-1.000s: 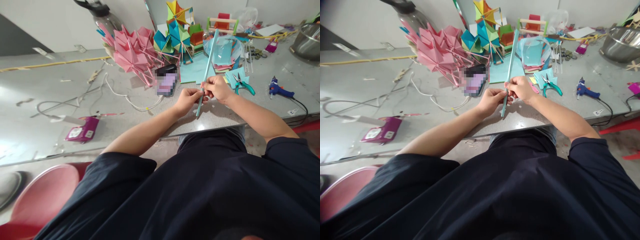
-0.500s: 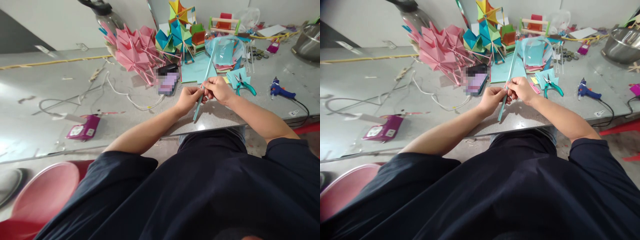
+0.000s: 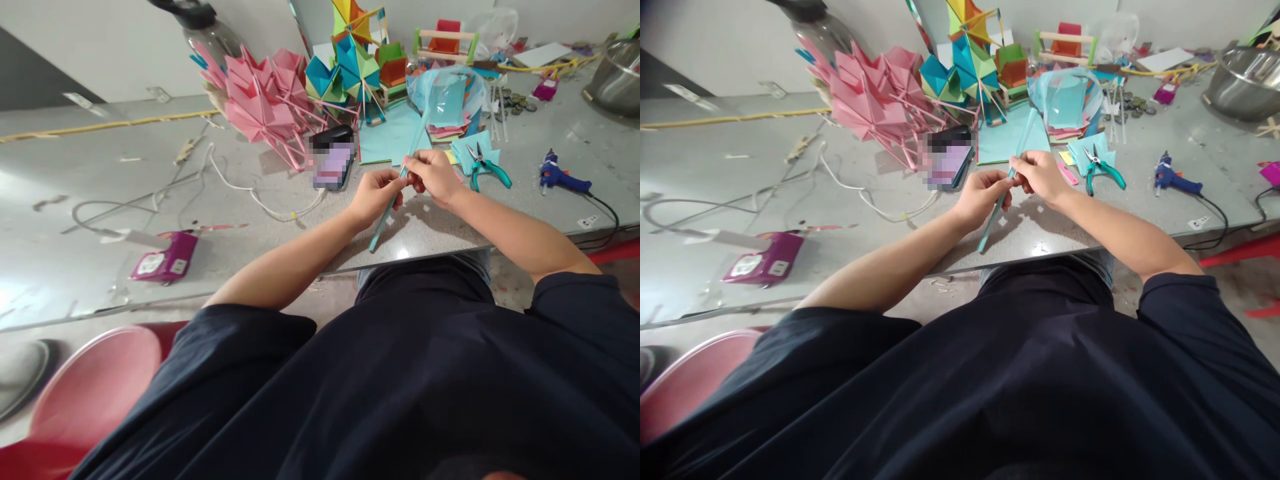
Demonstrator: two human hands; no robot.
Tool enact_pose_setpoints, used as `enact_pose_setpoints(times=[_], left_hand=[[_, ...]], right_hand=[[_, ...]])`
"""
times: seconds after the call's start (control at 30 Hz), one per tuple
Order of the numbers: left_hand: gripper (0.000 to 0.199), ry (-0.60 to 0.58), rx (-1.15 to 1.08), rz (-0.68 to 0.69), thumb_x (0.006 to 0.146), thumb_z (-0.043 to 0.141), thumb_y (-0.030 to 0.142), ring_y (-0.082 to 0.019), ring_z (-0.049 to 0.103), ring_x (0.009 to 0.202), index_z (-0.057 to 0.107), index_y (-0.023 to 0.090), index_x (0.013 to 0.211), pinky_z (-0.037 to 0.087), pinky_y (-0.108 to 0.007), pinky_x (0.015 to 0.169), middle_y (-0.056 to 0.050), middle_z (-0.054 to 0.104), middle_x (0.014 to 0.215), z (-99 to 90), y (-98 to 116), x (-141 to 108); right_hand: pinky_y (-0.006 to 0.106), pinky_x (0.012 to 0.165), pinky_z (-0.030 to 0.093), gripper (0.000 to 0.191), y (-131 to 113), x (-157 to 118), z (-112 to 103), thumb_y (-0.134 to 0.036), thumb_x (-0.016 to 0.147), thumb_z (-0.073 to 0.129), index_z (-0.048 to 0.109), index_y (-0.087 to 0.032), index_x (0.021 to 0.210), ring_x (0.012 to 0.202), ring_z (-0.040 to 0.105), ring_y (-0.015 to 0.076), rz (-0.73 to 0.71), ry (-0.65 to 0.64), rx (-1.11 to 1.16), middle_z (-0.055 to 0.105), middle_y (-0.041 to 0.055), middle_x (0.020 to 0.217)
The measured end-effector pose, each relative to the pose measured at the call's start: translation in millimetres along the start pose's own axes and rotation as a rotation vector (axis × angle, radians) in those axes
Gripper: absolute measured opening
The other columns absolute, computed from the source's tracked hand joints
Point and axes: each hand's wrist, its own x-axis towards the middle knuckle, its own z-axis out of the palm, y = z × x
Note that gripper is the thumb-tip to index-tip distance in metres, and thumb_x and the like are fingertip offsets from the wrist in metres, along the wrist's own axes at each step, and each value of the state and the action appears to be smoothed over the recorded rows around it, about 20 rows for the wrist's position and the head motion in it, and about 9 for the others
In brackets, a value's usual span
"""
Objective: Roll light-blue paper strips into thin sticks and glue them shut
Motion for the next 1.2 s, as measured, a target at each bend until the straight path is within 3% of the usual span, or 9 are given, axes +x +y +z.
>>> enact_pose_setpoints(times=[0.23,0.47,0.7,0.9,1.07,1.2], left_hand=[[0.036,0.000,0.066,-0.052,0.101,0.058,0.007,-0.008,0.048,0.040,0.070,0.018,0.070,0.038,-0.018,0.047,0.004,0.059,0.048,-1.6,2,-1],[0.034,-0.006,0.028,-0.091,0.104,0.057,0.009,-0.009,0.059,0.046,0.069,0.018,0.073,0.047,-0.018,0.054,0.001,0.066,0.054,-2.7,0,3],[0.034,-0.020,0.021,-0.151,0.094,0.058,0.005,-0.010,0.063,0.045,0.072,0.017,0.066,0.049,-0.018,0.050,-0.002,0.070,0.055,-6.5,0,3],[0.024,-0.067,-0.022,-0.208,0.095,0.070,0.014,-0.013,0.073,0.052,0.074,0.016,0.071,0.055,-0.019,0.054,-0.006,0.078,0.064,-9.2,-1,3],[0.026,-0.044,-0.008,-0.232,0.092,0.068,0.011,-0.014,0.071,0.050,0.076,0.015,0.068,0.052,-0.020,0.050,-0.007,0.077,0.061,-10.6,-2,3],[0.027,-0.036,-0.042,-0.234,0.093,0.064,0.008,-0.014,0.073,0.051,0.078,0.014,0.070,0.054,-0.021,0.051,-0.008,0.078,0.063,-8.9,1,1]], right_hand=[[0.018,0.045,0.033,0.032,3,9,-9,-0.021,0.118,0.066,0.065,-0.020,0.087,0.048,0.044,0.0069,0.044,0.046,0.051,0.056,-0.0065,0.061],[0.019,0.044,0.037,0.034,2,-1,1,-0.012,0.110,0.067,0.064,-0.020,0.077,0.045,0.048,0.0079,0.091,-0.040,0.016,0.062,-0.0031,0.059],[0.018,0.044,0.037,0.041,-1,6,-6,-0.010,0.103,0.068,0.054,-0.022,0.067,0.046,0.051,0.0068,0.167,0.114,0.011,0.063,-0.0010,0.059],[0.019,0.046,0.047,0.040,0,1,-4,-0.016,0.104,0.083,0.058,-0.022,0.073,0.050,0.062,0.0117,0.283,-0.030,-0.004,0.073,0.0051,0.065],[0.018,0.041,0.042,0.035,-1,6,-7,-0.013,0.105,0.072,0.061,-0.020,0.073,0.047,0.059,0.0107,0.283,0.012,0.015,0.068,0.0028,0.057],[0.018,0.039,0.040,0.042,-4,4,-7,-0.008,0.107,0.066,0.061,-0.020,0.067,0.043,0.055,0.0095,0.258,0.012,-0.004,0.065,0.0019,0.054]])
